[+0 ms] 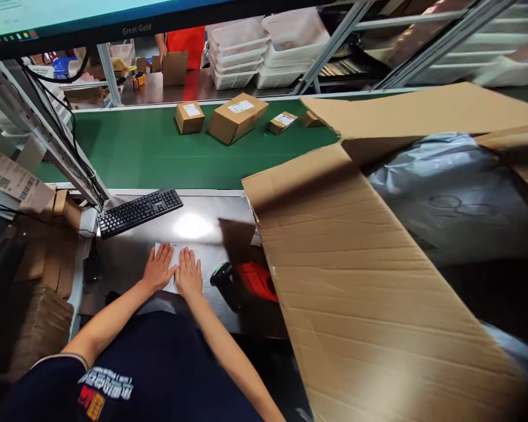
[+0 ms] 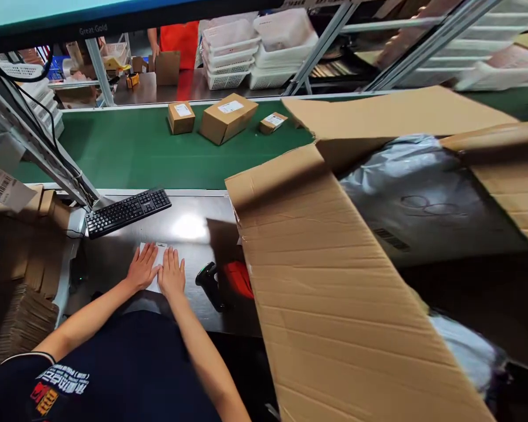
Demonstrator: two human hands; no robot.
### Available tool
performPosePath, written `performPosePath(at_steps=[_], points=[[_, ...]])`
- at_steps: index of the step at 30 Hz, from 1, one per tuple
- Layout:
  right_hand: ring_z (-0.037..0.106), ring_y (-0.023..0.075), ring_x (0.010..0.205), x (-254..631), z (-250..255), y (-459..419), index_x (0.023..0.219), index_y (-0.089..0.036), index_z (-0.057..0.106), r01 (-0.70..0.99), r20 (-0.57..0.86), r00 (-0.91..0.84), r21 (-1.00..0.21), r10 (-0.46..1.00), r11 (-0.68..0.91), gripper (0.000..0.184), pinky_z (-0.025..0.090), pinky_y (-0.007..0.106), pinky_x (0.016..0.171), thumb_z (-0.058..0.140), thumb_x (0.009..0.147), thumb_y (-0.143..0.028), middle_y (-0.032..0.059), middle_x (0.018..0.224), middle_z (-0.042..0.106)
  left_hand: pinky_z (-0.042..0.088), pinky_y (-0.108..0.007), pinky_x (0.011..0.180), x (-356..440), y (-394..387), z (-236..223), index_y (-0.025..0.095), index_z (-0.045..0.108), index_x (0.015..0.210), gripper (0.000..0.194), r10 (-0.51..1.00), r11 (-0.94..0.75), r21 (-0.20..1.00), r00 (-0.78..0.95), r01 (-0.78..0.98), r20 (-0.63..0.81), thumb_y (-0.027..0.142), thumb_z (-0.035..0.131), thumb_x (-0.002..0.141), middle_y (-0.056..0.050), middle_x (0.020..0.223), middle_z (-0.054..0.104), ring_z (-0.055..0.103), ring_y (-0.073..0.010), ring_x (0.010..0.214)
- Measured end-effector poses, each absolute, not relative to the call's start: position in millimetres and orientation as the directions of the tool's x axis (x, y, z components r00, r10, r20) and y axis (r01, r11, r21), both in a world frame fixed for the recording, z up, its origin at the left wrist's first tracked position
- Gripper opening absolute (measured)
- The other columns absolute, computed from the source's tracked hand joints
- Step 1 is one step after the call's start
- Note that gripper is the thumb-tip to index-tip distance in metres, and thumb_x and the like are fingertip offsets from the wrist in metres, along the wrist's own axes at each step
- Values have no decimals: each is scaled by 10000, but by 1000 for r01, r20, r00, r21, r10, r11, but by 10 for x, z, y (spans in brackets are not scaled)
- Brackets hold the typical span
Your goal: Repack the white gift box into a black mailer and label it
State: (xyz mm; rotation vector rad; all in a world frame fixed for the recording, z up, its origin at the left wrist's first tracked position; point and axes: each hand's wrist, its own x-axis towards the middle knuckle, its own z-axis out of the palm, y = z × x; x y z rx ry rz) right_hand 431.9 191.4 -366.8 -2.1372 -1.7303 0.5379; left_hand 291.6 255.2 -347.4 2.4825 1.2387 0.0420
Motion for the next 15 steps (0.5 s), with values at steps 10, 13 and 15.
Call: performPosePath(at_steps=[10, 13, 15], points=[[210, 313, 1632, 4427, -3647, 1963, 1617, -54, 392, 733, -95, 169, -653, 981, -190, 665, 154, 568, 1327, 408, 995, -290, 191, 1723, 297, 0, -563, 1348, 2892, 2649, -3434, 134, 335, 1650, 685, 779, -416, 580, 604, 700, -170, 388, 445, 1023, -146, 1755, 227, 132, -303, 1657], [201, 337, 1628, 4533, -3706, 1900, 1602, -75, 405, 369, -138, 384, -883, 913, -288, 775, 158, 532, 1327, 545, 940, -452, 193, 1727, 297, 10, -511, 1353, 2789, 2692, -3477, 147, 338, 1639, 785, 905, -4, 855, 365, 519, -217, 456, 590, 962, -153, 1770, 182, 69, -291, 1665], [286, 374, 1591, 4573, -3783, 1855, 1576, -79, 433, 136, -245, 513, -923, 822, -360, 840, 248, 537, 1297, 568, 903, -563, 222, 1685, 371, 95, -484, 1354, 2753, 2686, -3532, 128, 385, 1606, 880, 921, 281, 898, 167, 340, -351, 540, 696, 894, -197, 1752, 226, 83, -326, 1661]])
